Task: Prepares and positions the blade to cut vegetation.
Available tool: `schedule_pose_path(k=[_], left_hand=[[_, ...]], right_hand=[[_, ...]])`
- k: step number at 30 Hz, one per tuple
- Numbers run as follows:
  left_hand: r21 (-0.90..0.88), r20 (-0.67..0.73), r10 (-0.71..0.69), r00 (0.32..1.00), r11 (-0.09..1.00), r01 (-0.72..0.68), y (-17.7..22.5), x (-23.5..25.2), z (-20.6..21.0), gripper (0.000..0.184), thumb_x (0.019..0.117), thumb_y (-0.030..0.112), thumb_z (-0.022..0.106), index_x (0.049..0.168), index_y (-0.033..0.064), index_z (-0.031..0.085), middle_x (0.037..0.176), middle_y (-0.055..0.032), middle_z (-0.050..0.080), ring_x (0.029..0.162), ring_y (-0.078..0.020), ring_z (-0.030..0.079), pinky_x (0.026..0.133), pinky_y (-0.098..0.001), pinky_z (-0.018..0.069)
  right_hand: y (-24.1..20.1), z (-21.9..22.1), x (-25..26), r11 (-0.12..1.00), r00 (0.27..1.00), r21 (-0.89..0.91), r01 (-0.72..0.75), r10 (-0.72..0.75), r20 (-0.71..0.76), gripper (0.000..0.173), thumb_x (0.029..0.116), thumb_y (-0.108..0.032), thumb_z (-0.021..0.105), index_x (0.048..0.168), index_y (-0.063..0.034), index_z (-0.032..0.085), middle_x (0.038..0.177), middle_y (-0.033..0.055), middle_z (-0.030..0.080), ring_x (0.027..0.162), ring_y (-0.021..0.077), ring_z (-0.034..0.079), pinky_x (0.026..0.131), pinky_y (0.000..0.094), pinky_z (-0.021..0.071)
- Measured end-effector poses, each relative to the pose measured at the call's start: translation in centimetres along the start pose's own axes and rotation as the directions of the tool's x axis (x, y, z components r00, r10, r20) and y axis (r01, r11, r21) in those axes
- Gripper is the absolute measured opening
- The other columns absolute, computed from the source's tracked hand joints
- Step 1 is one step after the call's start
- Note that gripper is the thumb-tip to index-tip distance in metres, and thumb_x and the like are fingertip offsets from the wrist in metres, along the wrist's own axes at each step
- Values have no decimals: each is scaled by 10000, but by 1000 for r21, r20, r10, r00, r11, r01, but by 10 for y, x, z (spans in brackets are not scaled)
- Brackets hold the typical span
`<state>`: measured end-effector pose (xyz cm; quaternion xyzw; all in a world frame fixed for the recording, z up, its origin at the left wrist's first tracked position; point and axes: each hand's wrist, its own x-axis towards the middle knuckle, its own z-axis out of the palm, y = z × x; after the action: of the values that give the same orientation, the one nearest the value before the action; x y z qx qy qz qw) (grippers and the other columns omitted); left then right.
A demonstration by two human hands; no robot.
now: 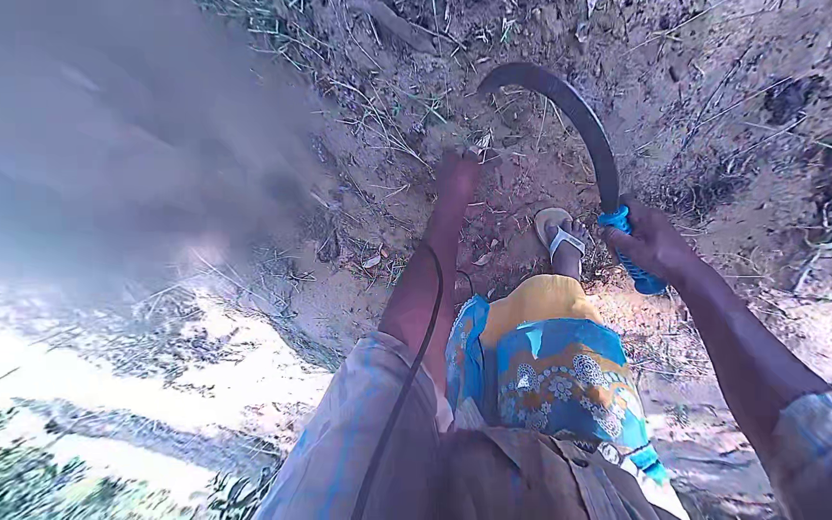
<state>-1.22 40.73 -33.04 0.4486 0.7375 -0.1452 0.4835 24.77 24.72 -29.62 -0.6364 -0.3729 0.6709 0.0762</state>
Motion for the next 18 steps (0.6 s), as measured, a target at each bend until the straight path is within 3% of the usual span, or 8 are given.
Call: schedule_pose_path(k=[1,5,8,13,15,17,18], left_hand=[[69,-11,19,1000,997,-18,-1,4,-7,440,1130,264,382,1180,-100,624,1185,-289,637,1144,-389,613,1007,-571,444],[215,-33,22,999,977,-15,2,23,-27,409,1111,248,405,1182,-77,643,1221,-267,657,1182,-383,626,1020,-579,448],[287,23,47,999,957,-51,0,35,-34,407,1101,241,419,1242,-83,621,1287,-277,636,1236,-397,607,1056,-585,441],[279,179,186,966,932,-231,-18,13,-36,386,1113,201,414,1185,-110,633,1194,-304,651,1162,-421,626,1027,-594,439],[306,217,194,957,917,-255,-36,-5,-53,368,1111,182,430,1181,-101,654,1162,-313,652,1143,-443,617,1010,-624,427],[452,255,95,962,868,-206,-76,-32,-67,354,1112,182,427,1200,-72,657,1175,-326,659,1161,-499,620,979,-692,439],[545,266,0,964,825,-150,-105,-49,-71,339,1109,182,427,1204,-58,647,1178,-335,656,1164,-524,620,951,-716,451]], right_hand=[[-4,3,14,999,998,7,-45,45,47,332,1040,-214,568,1284,8,526,807,138,592,614,240,602,610,460,527],[8,53,25,963,979,185,-194,178,101,323,1076,-156,528,1343,4,446,742,82,543,540,151,554,553,329,521],[-7,95,6,918,958,274,-286,276,74,385,1082,-164,509,1409,-4,385,737,84,558,534,149,587,564,319,552],[-64,131,-56,876,919,302,-378,393,9,323,1077,-144,524,1331,27,420,737,55,564,536,109,598,557,266,556],[-58,152,-126,917,924,112,-383,379,56,396,1023,-185,567,1321,60,477,779,96,599,612,180,617,608,358,543],[-35,175,-200,890,884,-102,-445,454,112,526,956,-191,665,1338,138,520,873,272,688,782,404,703,741,555,551],[-26,180,-225,855,850,-148,-498,514,114,546,945,-194,689,1333,157,534,925,321,693,865,460,702,805,601,528]])
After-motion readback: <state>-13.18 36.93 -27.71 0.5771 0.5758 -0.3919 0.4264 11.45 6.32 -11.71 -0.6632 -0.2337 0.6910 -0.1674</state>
